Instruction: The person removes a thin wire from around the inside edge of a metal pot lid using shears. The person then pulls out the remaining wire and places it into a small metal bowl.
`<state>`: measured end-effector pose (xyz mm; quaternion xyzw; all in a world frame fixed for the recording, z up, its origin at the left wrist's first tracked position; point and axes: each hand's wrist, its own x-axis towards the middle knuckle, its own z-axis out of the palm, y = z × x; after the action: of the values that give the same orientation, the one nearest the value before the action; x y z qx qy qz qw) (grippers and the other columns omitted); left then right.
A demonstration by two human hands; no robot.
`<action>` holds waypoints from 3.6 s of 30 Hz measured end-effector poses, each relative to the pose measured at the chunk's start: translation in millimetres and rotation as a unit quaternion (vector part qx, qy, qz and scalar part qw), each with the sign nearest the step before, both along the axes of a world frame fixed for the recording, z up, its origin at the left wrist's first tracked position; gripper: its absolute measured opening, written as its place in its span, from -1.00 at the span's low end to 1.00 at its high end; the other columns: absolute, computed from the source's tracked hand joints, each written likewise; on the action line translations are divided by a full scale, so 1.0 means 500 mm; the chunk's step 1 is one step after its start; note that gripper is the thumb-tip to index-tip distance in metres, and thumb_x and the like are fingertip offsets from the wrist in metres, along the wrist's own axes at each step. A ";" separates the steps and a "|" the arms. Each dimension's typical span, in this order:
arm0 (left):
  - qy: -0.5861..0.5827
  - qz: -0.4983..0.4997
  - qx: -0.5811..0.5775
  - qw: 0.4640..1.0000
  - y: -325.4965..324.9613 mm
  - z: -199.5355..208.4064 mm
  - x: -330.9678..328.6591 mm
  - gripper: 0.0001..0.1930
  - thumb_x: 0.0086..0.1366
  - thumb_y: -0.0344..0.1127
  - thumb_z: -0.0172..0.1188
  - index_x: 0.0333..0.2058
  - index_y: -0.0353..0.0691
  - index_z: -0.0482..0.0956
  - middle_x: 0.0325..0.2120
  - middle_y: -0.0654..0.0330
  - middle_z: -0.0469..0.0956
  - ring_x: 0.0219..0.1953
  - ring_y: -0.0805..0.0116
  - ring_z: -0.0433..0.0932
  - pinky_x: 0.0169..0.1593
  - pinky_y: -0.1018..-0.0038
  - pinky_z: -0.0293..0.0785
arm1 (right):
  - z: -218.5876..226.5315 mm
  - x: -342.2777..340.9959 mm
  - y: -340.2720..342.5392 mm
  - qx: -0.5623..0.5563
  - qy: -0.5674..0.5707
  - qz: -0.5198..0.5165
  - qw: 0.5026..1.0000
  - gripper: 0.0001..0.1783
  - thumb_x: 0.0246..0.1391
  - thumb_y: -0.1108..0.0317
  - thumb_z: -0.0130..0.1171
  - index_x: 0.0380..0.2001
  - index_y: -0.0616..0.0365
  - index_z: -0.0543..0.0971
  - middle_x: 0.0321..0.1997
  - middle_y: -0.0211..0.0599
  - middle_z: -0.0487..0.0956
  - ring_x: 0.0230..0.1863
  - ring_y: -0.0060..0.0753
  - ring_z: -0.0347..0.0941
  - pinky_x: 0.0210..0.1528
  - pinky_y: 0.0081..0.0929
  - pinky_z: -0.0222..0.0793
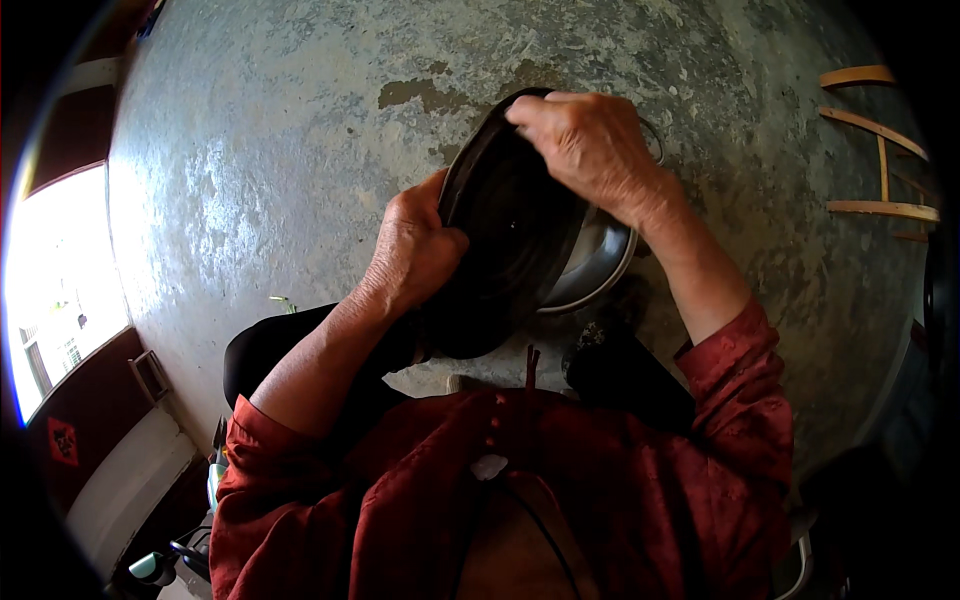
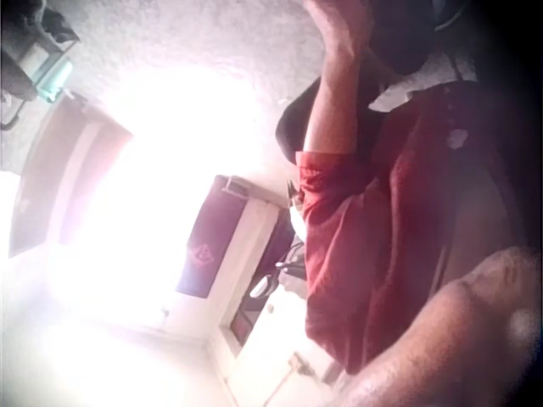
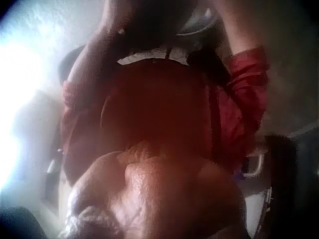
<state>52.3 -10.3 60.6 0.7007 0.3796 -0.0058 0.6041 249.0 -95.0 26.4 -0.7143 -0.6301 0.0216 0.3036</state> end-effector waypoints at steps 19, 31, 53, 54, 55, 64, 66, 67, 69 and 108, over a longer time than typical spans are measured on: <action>0.048 -0.023 0.025 0.998 -0.003 0.023 0.010 -0.49 -0.07 -0.62 0.03 -0.03 -0.42 0.50 -0.24 0.03 0.65 -0.19 0.33 0.61 -0.07 0.43 0.52 | -0.016 0.050 0.002 -0.154 0.173 -0.049 0.971 -0.87 0.14 0.30 0.14 -0.38 0.10 0.59 -0.38 -0.25 0.64 -0.29 -0.15 0.59 -0.22 -0.19 0.49; 0.032 -0.006 0.019 0.999 0.001 0.007 -0.004 -0.49 -0.06 -0.65 0.01 -0.03 -0.40 0.50 -0.27 0.12 0.64 -0.22 0.40 0.59 -0.12 0.47 0.52 | 0.016 -0.004 0.004 -0.114 0.277 0.018 0.954 -0.86 0.17 0.32 0.11 -0.36 0.10 0.62 -0.48 -0.21 0.64 -0.44 -0.16 0.60 -0.25 -0.22 0.50; 0.044 -0.007 -0.014 0.999 0.008 0.013 -0.007 -0.51 -0.06 -0.65 0.02 -0.04 -0.40 0.50 -0.28 0.14 0.64 -0.23 0.42 0.59 -0.12 0.47 0.52 | 0.067 -0.063 -0.005 -0.101 0.178 0.111 0.973 -0.90 0.08 0.46 0.11 -0.38 0.10 0.62 -0.56 -0.24 0.62 -0.50 -0.24 0.61 -0.39 -0.30 0.50; 0.041 -0.022 -0.006 0.999 0.007 0.006 -0.007 -0.51 -0.05 -0.65 0.02 -0.04 -0.40 0.51 -0.29 0.15 0.64 -0.24 0.43 0.58 -0.12 0.47 0.51 | 0.052 -0.049 -0.007 -0.091 0.228 0.105 0.964 -0.90 0.09 0.44 0.12 -0.37 0.10 0.62 -0.55 -0.24 0.63 -0.48 -0.26 0.61 -0.37 -0.32 0.50; 0.039 -0.023 -0.008 0.999 0.004 0.008 -0.006 -0.51 -0.05 -0.65 0.02 -0.04 -0.40 0.51 -0.29 0.15 0.64 -0.24 0.43 0.58 -0.12 0.47 0.51 | 0.042 -0.021 -0.009 -0.097 0.308 0.092 0.942 -0.90 0.14 0.36 0.16 -0.32 0.10 0.62 -0.47 -0.26 0.65 -0.42 -0.34 0.62 -0.35 -0.37 0.50; 0.026 -0.034 -0.009 0.999 0.010 0.009 0.001 -0.43 -0.08 -0.65 0.01 0.03 -0.37 0.51 -0.27 0.07 0.66 -0.22 0.38 0.61 -0.08 0.44 0.53 | -0.014 0.050 -0.015 -0.124 0.405 -0.030 0.905 -0.74 0.20 0.30 0.17 -0.11 0.22 0.59 -0.48 -0.41 0.59 -0.44 -0.60 0.51 -0.33 -0.55 0.48; 0.032 -0.040 -0.017 0.999 0.012 0.016 0.007 -0.43 -0.07 -0.64 0.03 0.03 -0.36 0.52 -0.26 0.08 0.66 -0.21 0.38 0.61 -0.08 0.45 0.52 | -0.005 0.047 -0.013 -0.128 0.413 0.001 0.901 -0.73 0.19 0.29 0.19 -0.13 0.25 0.59 -0.47 -0.35 0.61 -0.43 -0.53 0.53 -0.30 -0.50 0.50; 0.034 -0.038 -0.017 0.999 0.013 0.017 0.007 -0.43 -0.07 -0.64 0.03 0.03 -0.36 0.52 -0.26 0.08 0.66 -0.21 0.38 0.61 -0.08 0.45 0.52 | -0.005 0.044 -0.012 -0.115 0.349 0.021 0.930 -0.75 0.21 0.29 0.16 -0.13 0.22 0.58 -0.51 -0.43 0.55 -0.46 -0.59 0.47 -0.33 -0.52 0.46; 0.031 -0.065 -0.006 0.997 0.015 0.019 0.009 -0.43 -0.05 -0.61 0.08 0.05 -0.34 0.50 -0.26 0.08 0.66 -0.21 0.38 0.62 -0.07 0.45 0.53 | 0.000 0.050 -0.008 -0.109 0.259 0.037 0.959 -0.79 0.24 0.29 0.14 -0.18 0.19 0.56 -0.56 -0.49 0.49 -0.51 -0.65 0.41 -0.39 -0.55 0.40; 0.044 0.003 0.018 0.999 0.006 0.023 -0.003 -0.56 -0.07 -0.67 0.03 -0.12 -0.39 0.55 -0.35 0.09 0.65 -0.26 0.37 0.61 -0.14 0.42 0.53 | 0.008 -0.002 0.004 -0.097 0.055 -0.024 0.993 -0.87 0.10 0.45 0.07 -0.51 0.09 0.55 -0.68 -0.18 0.54 -0.55 -0.19 0.58 -0.48 -0.21 0.49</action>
<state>51.0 -7.6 72.3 0.7095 0.4080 -0.0276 0.5739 248.2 -92.8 30.3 -0.7533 -0.5898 0.1145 0.2674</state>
